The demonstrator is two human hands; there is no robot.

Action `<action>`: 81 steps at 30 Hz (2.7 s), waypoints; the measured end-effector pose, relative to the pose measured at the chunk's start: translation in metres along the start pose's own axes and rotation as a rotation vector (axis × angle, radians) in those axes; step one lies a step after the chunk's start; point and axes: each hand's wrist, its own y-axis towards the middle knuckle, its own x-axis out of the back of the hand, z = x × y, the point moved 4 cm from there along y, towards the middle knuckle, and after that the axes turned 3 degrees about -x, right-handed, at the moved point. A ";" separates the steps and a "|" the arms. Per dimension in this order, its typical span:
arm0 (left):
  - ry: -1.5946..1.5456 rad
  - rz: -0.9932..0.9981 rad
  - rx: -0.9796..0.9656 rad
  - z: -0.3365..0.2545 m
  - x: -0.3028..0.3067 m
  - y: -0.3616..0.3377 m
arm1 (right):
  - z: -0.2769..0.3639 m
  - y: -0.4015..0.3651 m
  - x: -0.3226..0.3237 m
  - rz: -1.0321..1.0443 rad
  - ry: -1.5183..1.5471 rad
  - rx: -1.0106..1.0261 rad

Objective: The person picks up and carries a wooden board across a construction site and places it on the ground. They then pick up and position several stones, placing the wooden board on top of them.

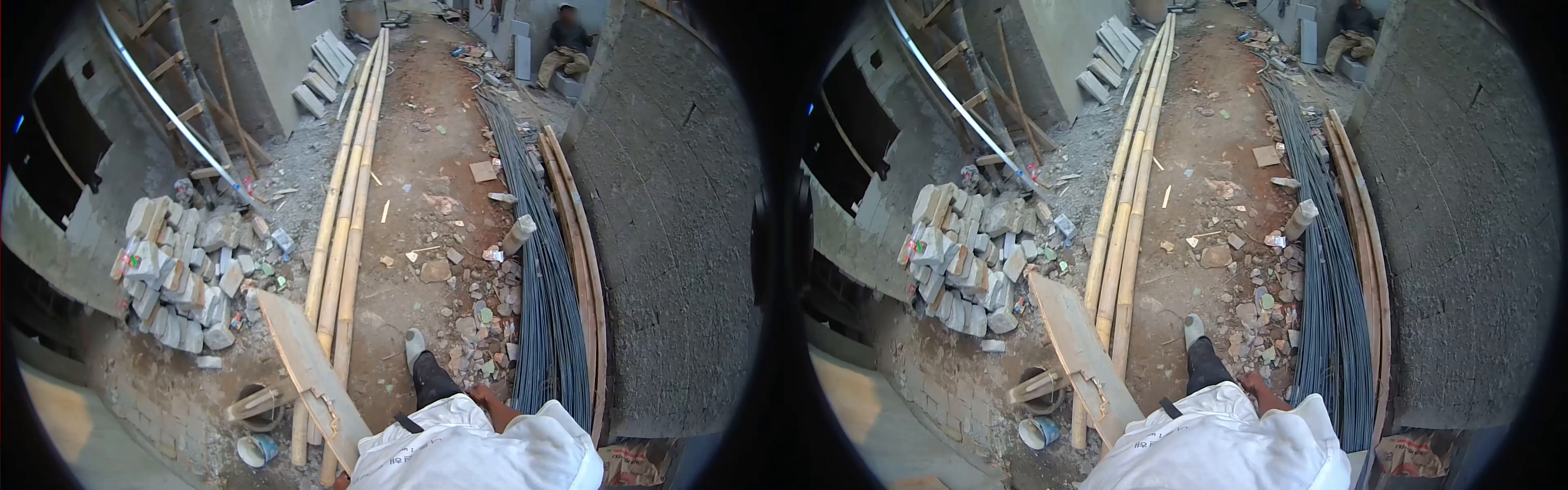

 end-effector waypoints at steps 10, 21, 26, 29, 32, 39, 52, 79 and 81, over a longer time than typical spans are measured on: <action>-0.099 -0.022 -0.167 -0.162 0.046 0.133 | 0.374 0.151 0.110 -0.150 -0.010 0.595; 0.046 -0.114 -0.246 -0.295 0.090 0.269 | 0.596 0.206 0.053 0.305 0.556 0.219; 0.034 -0.101 -0.364 -0.386 0.136 0.328 | 0.645 0.241 0.070 0.386 0.562 0.096; 0.073 -0.055 -0.434 -0.437 0.172 0.347 | 0.665 0.262 0.078 0.404 0.695 0.018; 0.133 0.031 -0.508 -0.467 0.172 0.388 | 0.675 0.294 0.075 0.463 0.926 -0.113; 0.386 0.285 -0.604 -0.577 0.177 0.485 | 0.681 0.429 0.022 1.113 1.526 0.207; 0.464 0.201 -0.888 -0.877 0.236 0.640 | 0.995 0.465 0.321 1.112 1.791 0.886; -0.180 -0.090 -1.069 -0.890 0.450 1.075 | 1.427 0.526 0.357 1.174 1.132 1.086; -0.173 -0.046 -0.987 -0.868 0.460 1.123 | 1.449 0.541 0.318 1.007 1.215 0.920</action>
